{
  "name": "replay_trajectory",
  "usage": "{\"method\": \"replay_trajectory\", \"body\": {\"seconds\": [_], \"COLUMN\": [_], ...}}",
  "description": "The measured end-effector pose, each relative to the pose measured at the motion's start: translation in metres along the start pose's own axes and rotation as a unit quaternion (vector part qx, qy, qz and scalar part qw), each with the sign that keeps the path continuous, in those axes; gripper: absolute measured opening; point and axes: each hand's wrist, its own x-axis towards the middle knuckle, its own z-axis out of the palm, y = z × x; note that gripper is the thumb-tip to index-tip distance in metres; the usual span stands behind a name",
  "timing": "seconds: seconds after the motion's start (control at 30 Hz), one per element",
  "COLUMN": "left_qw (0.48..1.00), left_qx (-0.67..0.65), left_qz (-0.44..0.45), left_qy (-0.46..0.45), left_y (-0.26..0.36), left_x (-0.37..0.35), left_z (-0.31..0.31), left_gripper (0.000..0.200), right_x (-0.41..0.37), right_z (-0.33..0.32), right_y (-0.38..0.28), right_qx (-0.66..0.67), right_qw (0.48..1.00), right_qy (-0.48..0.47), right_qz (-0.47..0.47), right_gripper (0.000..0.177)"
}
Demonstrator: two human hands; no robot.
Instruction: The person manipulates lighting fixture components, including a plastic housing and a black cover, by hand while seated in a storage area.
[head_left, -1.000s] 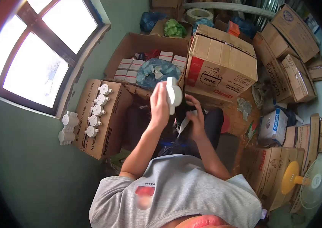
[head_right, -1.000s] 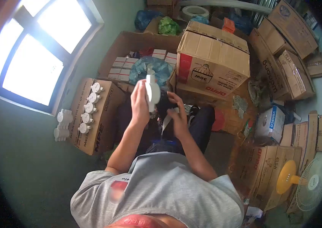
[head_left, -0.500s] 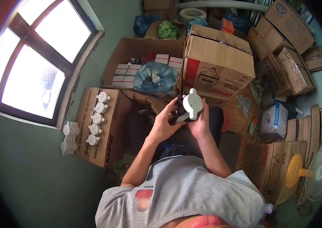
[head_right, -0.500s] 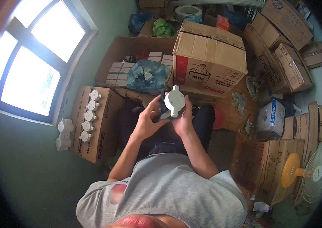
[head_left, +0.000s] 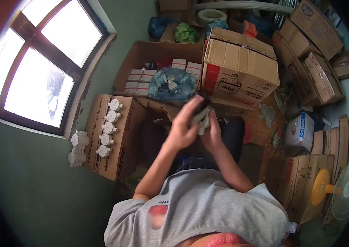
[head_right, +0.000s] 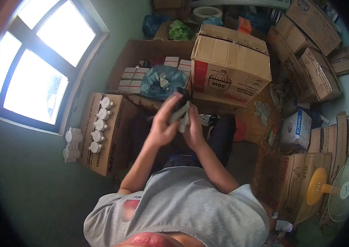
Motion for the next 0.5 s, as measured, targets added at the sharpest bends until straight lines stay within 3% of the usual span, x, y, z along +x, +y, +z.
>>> {"method": "replay_trajectory", "body": {"seconds": [0.03,0.13,0.17,0.27,0.3,0.4,0.43,0.47,0.5], "left_qw": [1.0,0.998,0.997,0.995,0.992,0.98,0.975,0.968,0.968], "left_qx": [0.023,0.047,0.044,0.013,-0.024,-0.131,-0.149,-0.167,-0.166], "left_qz": [-0.007,-0.004,0.008,-0.015,-0.093,-0.116,-0.122,-0.125,-0.125], "left_qy": [0.0,-0.031,-0.055,-0.095,-0.078,0.094,0.115,0.137,0.137], "left_y": [0.004,0.019,0.021,0.013,0.016,-0.009,-0.01,-0.003,-0.003], "left_x": [-0.004,-0.007,-0.007,-0.015,-0.015,-0.01,-0.008,-0.002,-0.002], "left_z": [0.015,0.027,0.025,0.008,-0.001,-0.01,-0.007,-0.002,-0.002], "left_gripper": [0.08,0.073,0.065,0.042,0.036,0.035,0.039,0.043,0.043], "right_x": [0.004,0.001,0.005,0.007,0.004,-0.01,-0.014,-0.014,-0.014], "right_z": [-0.001,0.017,0.01,-0.001,0.005,0.016,0.018,0.011,0.005], "right_y": [0.001,-0.02,-0.025,-0.036,-0.044,-0.058,-0.054,-0.048,-0.044], "right_qx": [0.11,0.155,0.204,0.113,0.122,0.059,0.014,-0.011,-0.011], "right_qw": [0.993,0.988,0.978,0.993,0.992,0.997,0.999,0.998,0.998], "right_qy": [0.006,0.008,-0.036,0.008,0.025,-0.043,-0.043,-0.01,-0.011], "right_qz": [0.042,-0.02,0.001,-0.041,-0.032,-0.021,-0.012,0.069,0.069], "right_gripper": [0.055,0.059,0.065,0.07,0.069,0.071,0.071,0.07,0.07]}}
